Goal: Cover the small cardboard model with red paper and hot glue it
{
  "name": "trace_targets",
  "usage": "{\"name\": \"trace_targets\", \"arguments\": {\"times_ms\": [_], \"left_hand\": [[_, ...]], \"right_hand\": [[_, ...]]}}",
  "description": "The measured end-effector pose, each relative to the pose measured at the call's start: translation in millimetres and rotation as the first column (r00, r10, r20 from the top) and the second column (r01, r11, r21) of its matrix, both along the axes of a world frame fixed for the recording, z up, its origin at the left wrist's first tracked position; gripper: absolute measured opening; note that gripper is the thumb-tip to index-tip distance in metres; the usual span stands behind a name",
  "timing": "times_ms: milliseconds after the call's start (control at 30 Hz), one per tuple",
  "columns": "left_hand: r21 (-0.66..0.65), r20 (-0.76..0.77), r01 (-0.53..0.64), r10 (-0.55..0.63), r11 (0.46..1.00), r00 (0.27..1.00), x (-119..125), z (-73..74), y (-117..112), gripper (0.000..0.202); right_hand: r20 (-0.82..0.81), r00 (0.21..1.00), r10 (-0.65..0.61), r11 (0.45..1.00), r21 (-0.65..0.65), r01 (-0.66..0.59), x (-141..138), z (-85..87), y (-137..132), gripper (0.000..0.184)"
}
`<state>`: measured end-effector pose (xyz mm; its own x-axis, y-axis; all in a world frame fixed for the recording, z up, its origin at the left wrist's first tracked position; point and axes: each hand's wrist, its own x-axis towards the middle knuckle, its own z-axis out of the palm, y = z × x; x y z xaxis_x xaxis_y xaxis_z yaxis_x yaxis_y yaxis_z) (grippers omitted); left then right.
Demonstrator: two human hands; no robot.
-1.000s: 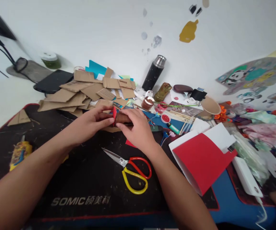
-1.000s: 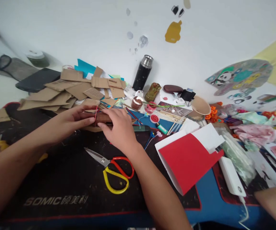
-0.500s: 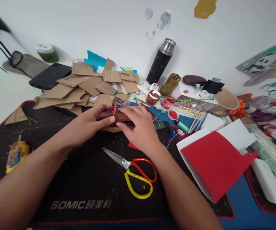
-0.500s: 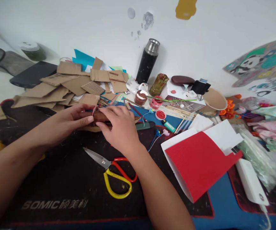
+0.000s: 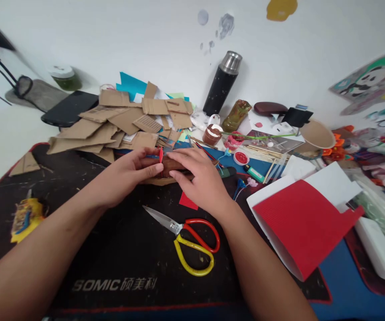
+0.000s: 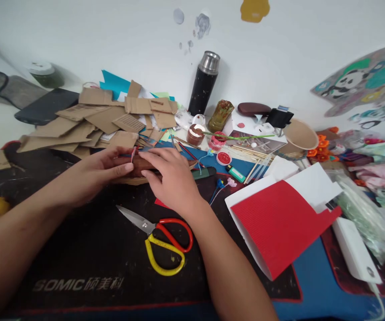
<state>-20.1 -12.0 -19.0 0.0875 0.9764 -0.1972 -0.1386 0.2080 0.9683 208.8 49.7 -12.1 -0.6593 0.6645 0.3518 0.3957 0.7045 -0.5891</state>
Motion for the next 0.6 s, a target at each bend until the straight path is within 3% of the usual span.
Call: {"name": "trace_targets", "arguments": {"times_ms": [200,600], "left_hand": [[0.011,0.038,-0.027,0.027,1.000,0.999,7.8,-3.8,-1.2,0.059],[0.031,-0.057,-0.006,0.007,1.000,0.998,11.0,-1.0,0.7,0.064]], "right_hand": [[-0.012,1.000,-0.017,1.000,-0.008,0.017,1.1,0.7,2.9,0.039],[0.031,0.998,-0.058,0.998,-0.033,0.059,-1.4,3.0,-0.6,0.039]]}}
